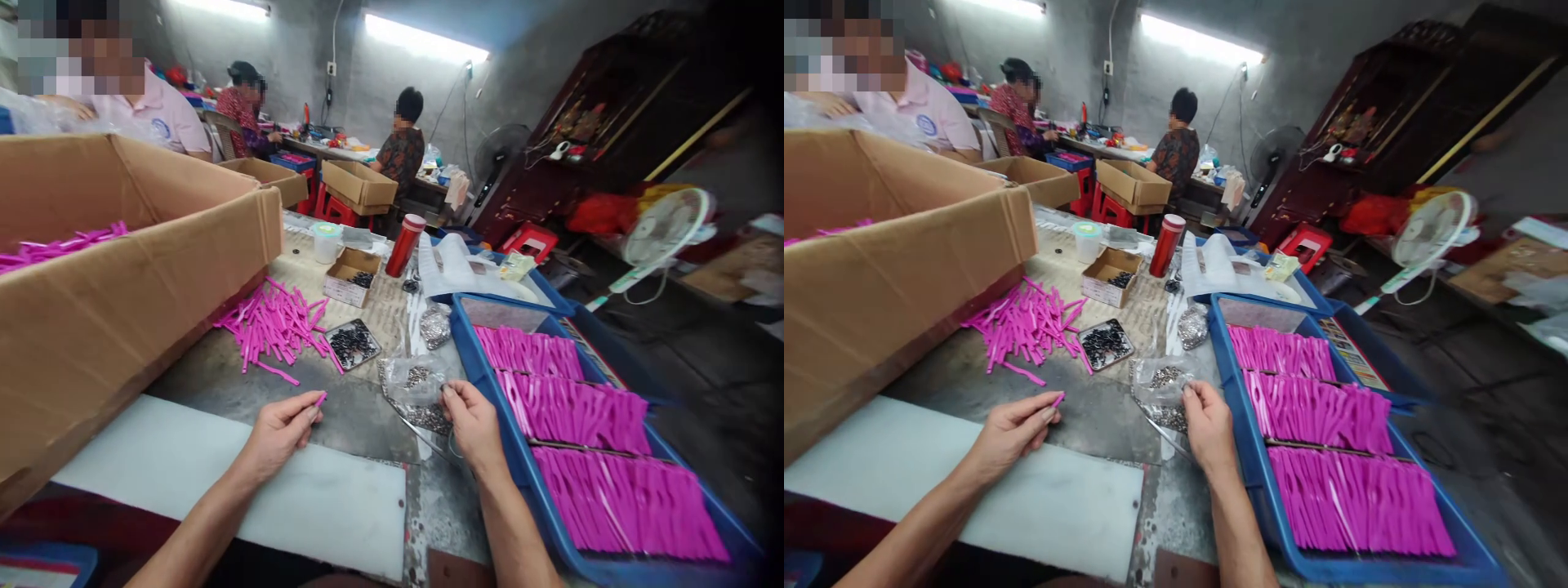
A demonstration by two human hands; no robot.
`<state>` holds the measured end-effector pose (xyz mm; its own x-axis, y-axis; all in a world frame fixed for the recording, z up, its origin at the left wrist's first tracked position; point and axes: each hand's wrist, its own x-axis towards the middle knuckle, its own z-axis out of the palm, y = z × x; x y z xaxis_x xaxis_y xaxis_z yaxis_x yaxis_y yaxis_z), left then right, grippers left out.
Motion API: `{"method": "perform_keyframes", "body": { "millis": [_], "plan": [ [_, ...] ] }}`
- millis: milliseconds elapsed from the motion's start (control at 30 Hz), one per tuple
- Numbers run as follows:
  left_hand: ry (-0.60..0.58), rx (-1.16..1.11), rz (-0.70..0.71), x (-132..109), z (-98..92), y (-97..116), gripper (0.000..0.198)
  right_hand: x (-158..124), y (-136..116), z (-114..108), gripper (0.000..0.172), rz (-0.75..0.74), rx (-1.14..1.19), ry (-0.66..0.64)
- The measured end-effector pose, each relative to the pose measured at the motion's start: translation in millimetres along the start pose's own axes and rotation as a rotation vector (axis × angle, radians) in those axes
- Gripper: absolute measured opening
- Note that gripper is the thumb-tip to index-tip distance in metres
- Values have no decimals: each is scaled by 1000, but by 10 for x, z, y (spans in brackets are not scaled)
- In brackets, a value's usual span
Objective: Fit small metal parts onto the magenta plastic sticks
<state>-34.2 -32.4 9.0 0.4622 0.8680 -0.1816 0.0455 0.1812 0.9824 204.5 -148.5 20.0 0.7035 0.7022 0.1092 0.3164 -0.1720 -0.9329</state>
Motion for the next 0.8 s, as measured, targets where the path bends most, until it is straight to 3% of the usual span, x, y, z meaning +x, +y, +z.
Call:
{"method": "perform_keyframes", "body": {
  "millis": [267,467,567,667,800],
  "plan": [
    [-18,5,-18,37,-3,-28,40,-88,-9,-75,22,-21,-183,-12],
    [-15,18,8,41,-18,-49,41,71,-124,21,22,-200,-410,-39],
    [-16,23,10,38,-19,-50,41,206,-202,122,24,-305,-698,-158],
    [-14,31,7,35,-9,-34,41,336,-232,225,25,-278,-997,-298],
    [-7,27,8,38,7,-11,40,454,-207,332,22,-206,-1102,-347]
  ]
}}
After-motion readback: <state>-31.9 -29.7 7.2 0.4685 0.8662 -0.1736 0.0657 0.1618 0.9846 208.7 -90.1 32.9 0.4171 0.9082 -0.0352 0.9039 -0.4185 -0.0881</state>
